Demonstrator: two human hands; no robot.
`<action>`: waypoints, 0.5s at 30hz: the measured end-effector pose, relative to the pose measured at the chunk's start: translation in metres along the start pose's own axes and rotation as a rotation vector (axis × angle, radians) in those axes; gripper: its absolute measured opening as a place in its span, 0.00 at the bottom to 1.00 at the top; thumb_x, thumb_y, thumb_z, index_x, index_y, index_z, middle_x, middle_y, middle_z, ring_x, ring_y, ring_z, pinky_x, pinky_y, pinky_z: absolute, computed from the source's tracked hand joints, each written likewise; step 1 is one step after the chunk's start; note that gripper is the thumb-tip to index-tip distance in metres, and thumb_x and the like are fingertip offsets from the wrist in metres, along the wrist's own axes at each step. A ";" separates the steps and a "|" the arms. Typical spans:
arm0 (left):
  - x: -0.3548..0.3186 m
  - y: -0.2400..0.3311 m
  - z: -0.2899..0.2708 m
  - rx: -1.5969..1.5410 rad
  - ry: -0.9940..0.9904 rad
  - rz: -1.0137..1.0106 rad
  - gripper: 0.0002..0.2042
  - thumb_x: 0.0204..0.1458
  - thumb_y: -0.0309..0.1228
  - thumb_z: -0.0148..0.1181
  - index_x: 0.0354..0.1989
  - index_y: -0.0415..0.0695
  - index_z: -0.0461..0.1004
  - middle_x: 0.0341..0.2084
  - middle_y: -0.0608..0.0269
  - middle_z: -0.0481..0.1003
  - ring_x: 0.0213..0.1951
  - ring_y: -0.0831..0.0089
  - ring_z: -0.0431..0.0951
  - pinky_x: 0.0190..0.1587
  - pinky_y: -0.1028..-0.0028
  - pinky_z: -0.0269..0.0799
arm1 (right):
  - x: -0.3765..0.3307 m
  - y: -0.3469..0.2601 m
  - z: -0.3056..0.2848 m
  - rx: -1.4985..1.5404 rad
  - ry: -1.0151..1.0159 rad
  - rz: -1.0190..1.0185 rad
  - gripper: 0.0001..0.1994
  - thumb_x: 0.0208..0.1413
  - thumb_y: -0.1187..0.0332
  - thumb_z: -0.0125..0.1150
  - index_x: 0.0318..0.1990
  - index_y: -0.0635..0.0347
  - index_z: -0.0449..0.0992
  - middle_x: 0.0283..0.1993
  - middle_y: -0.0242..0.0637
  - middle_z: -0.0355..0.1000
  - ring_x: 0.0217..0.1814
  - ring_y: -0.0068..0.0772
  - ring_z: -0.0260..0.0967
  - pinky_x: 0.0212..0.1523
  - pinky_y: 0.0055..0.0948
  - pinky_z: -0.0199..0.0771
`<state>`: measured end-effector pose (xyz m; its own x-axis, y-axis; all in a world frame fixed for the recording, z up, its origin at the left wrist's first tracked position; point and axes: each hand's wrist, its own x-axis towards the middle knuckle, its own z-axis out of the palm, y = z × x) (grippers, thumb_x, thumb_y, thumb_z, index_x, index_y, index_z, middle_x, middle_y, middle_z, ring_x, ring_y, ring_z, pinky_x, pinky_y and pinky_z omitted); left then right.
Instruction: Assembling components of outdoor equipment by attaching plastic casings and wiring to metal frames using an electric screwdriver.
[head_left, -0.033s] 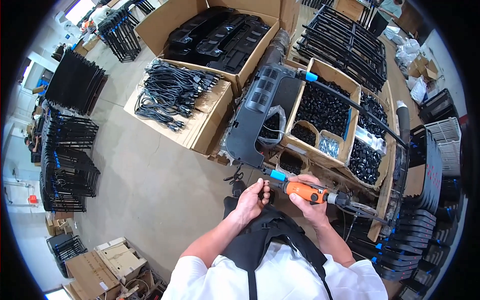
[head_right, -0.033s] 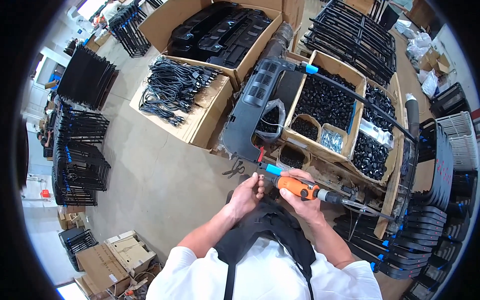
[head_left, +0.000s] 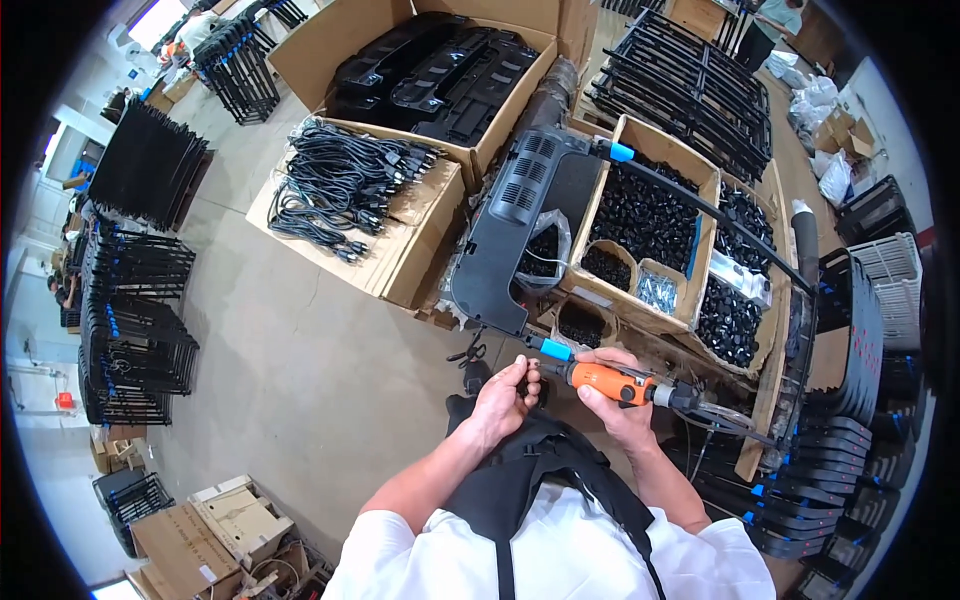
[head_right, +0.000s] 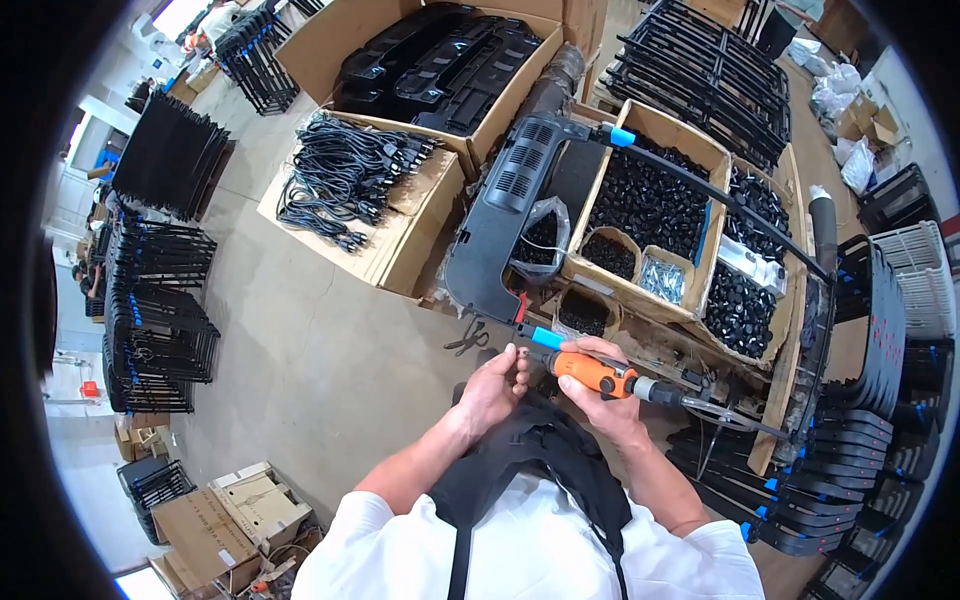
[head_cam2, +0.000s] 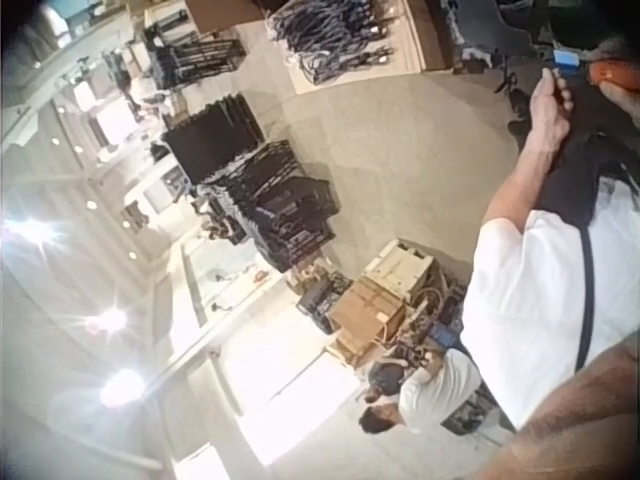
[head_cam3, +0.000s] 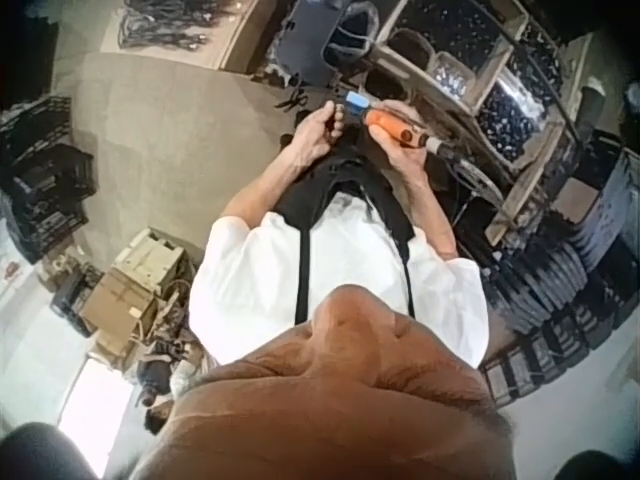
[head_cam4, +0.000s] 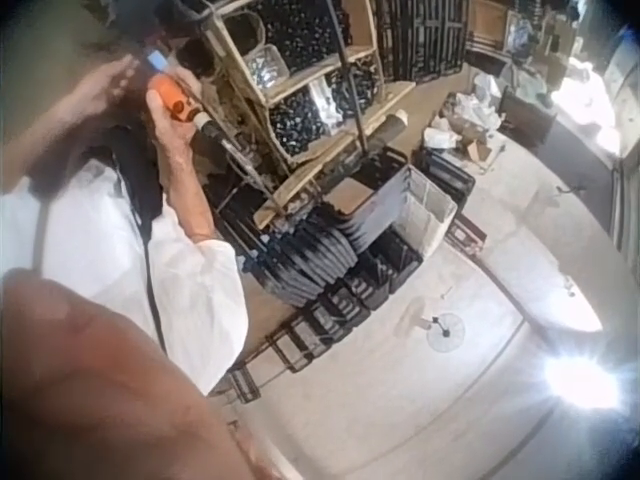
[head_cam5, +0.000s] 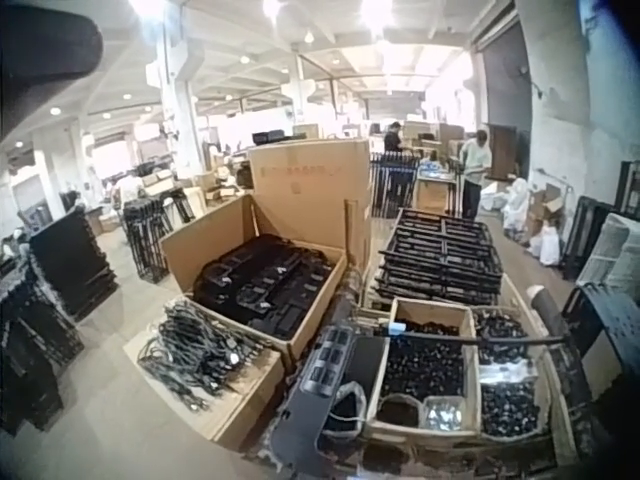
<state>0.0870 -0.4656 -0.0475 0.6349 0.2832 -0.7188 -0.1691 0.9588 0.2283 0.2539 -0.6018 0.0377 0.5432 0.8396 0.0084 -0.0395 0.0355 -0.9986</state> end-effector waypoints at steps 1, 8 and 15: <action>0.002 0.001 -0.001 -0.002 -0.002 -0.006 0.12 0.73 0.40 0.55 0.48 0.45 0.78 0.31 0.70 0.77 0.29 0.77 0.74 0.31 0.76 0.69 | 0.000 0.001 0.003 -0.019 -0.001 -0.010 0.27 0.56 0.75 0.72 0.62 0.62 0.69 0.59 0.47 0.77 0.59 0.37 0.76 0.65 0.40 0.75; 0.014 0.010 -0.013 -0.142 -0.114 -0.066 0.12 0.74 0.39 0.53 0.51 0.44 0.77 0.32 0.69 0.76 0.32 0.76 0.75 0.34 0.76 0.75 | 0.005 0.002 0.021 -0.122 -0.011 -0.055 0.27 0.55 0.78 0.72 0.62 0.62 0.69 0.60 0.47 0.77 0.60 0.36 0.76 0.65 0.40 0.75; 0.014 0.025 -0.017 -0.129 -0.204 -0.161 0.14 0.74 0.42 0.52 0.51 0.45 0.77 0.31 0.69 0.76 0.31 0.75 0.75 0.34 0.74 0.76 | 0.011 -0.006 0.039 -0.201 -0.028 0.008 0.27 0.55 0.78 0.72 0.62 0.61 0.69 0.61 0.45 0.77 0.62 0.36 0.75 0.66 0.39 0.73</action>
<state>0.0788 -0.4370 -0.0632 0.7978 0.1294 -0.5888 -0.1404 0.9897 0.0272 0.2278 -0.5718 0.0459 0.5199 0.8542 -0.0012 0.1262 -0.0782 -0.9889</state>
